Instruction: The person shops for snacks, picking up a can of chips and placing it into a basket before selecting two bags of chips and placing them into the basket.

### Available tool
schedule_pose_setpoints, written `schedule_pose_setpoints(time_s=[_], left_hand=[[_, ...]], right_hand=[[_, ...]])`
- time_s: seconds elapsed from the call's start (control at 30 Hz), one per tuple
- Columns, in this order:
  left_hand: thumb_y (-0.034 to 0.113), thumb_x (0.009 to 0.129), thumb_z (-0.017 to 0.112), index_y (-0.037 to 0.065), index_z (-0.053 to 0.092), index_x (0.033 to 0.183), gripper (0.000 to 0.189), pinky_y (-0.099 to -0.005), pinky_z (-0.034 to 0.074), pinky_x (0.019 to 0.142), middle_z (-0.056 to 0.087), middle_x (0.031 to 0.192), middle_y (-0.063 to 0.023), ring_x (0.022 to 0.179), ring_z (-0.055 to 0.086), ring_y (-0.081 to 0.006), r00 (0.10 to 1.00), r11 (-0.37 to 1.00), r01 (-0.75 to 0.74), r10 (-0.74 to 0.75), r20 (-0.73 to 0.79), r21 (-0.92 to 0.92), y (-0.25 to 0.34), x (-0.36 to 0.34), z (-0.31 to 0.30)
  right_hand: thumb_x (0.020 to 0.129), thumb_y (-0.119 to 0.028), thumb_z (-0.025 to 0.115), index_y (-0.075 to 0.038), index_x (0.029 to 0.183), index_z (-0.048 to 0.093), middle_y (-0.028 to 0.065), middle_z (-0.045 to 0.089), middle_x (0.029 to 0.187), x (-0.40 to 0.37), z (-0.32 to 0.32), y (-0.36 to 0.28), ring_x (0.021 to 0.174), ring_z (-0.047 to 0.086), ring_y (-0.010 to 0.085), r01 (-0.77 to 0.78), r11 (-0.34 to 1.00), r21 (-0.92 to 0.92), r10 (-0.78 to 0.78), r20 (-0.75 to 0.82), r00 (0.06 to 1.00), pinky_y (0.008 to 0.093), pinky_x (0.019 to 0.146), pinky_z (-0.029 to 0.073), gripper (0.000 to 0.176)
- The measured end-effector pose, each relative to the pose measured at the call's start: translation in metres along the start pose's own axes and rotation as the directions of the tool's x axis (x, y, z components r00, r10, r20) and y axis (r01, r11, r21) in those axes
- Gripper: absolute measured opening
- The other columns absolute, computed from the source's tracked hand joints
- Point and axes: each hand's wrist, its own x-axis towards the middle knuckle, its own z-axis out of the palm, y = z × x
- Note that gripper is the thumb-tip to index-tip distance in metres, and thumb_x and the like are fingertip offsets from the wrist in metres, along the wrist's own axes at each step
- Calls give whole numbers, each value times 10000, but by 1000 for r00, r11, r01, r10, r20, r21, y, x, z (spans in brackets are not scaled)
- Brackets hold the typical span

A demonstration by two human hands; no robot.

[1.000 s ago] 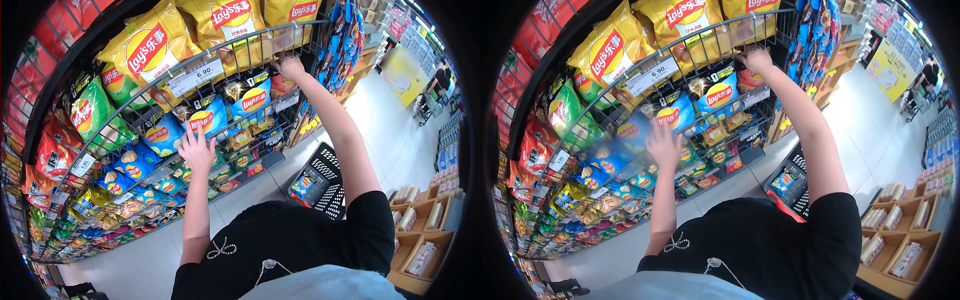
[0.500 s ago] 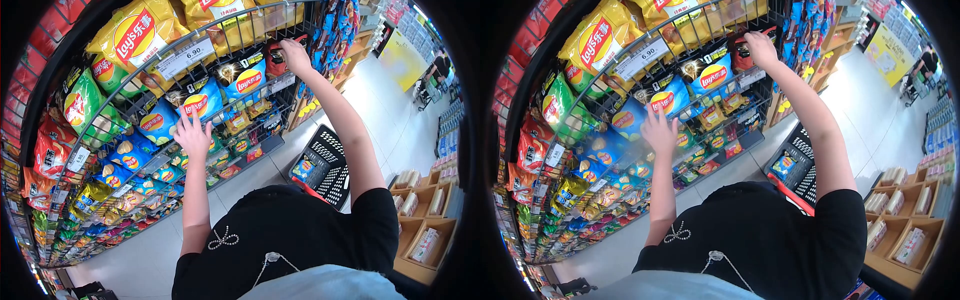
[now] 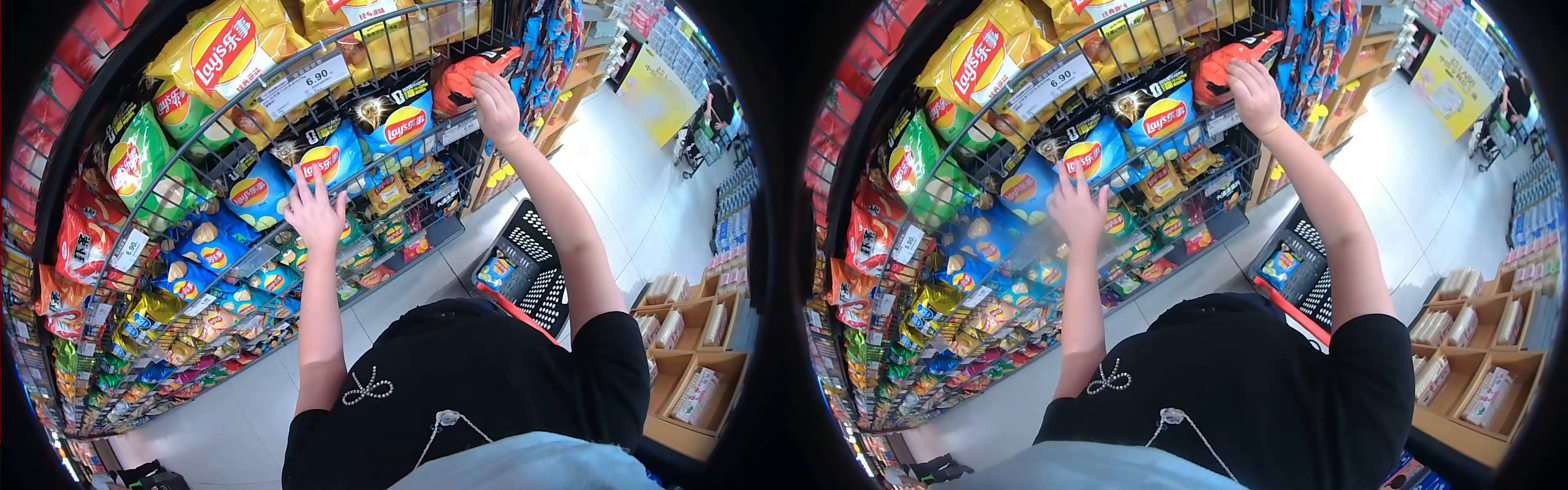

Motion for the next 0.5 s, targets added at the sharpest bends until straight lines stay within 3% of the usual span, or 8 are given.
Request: schedule_pose_setpoints(time_s=[0.1,0.2,0.23,0.3,0.37,0.43,0.5], left_hand=[[424,720,593,107,352,1297,701,-443,319,806,240,1375,-179,1127,372,-340,1000,1000,-1,1,20,-6,1,0,-2],[431,733,585,66,275,1328,763,-498,244,930,203,1379,-209,1234,232,-400,998,984,44,-51,-32,-171,4,-4,-6],[442,742,579,18,198,1342,827,-519,148,992,174,1381,-230,1268,125,-434,997,972,77,-73,27,-222,9,-7,-13],[436,737,591,4,173,1342,853,-497,135,1013,163,1388,-222,1278,121,-416,995,929,80,-98,-32,-363,25,-15,-25],[399,707,647,-16,161,1338,898,-450,150,1032,158,1390,-217,1286,138,-383,993,805,107,-110,30,-583,45,-27,-40],[339,662,712,-20,132,1339,961,-408,169,1042,155,1391,-214,1287,162,-354,993,528,108,-11,120,-843,62,-34,-61],[283,640,746,-16,126,1342,983,-381,202,1032,184,1388,-195,1274,233,-299,985,417,93,93,144,-904,73,-43,-74]], right_hand=[[682,-55,532,-29,824,554,86,593,975,12,-19,-6,971,554,237,42,998,-35,-43,-32,999,391,881,394,146],[703,-56,533,-20,825,572,86,604,971,20,-40,-9,972,560,242,46,998,-44,-51,-109,993,392,889,387,133],[710,-52,533,-20,823,574,84,608,961,24,-48,-11,970,562,241,37,999,-37,-42,-146,988,392,895,381,124],[724,-43,533,-19,819,578,80,617,942,34,-68,-20,967,565,240,27,999,-17,-30,-223,974,392,906,370,107],[721,-18,551,-19,808,583,77,626,920,50,-99,-37,966,566,245,-25,992,-124,2,-184,983,395,922,349,93],[696,15,566,-17,801,584,77,628,916,62,-124,-55,966,565,258,-133,986,-104,126,-64,990,392,928,334,111],[689,35,567,-8,826,587,89,626,918,71,-146,-79,964,563,274,-158,986,-51,162,103,981,402,916,340,145]])
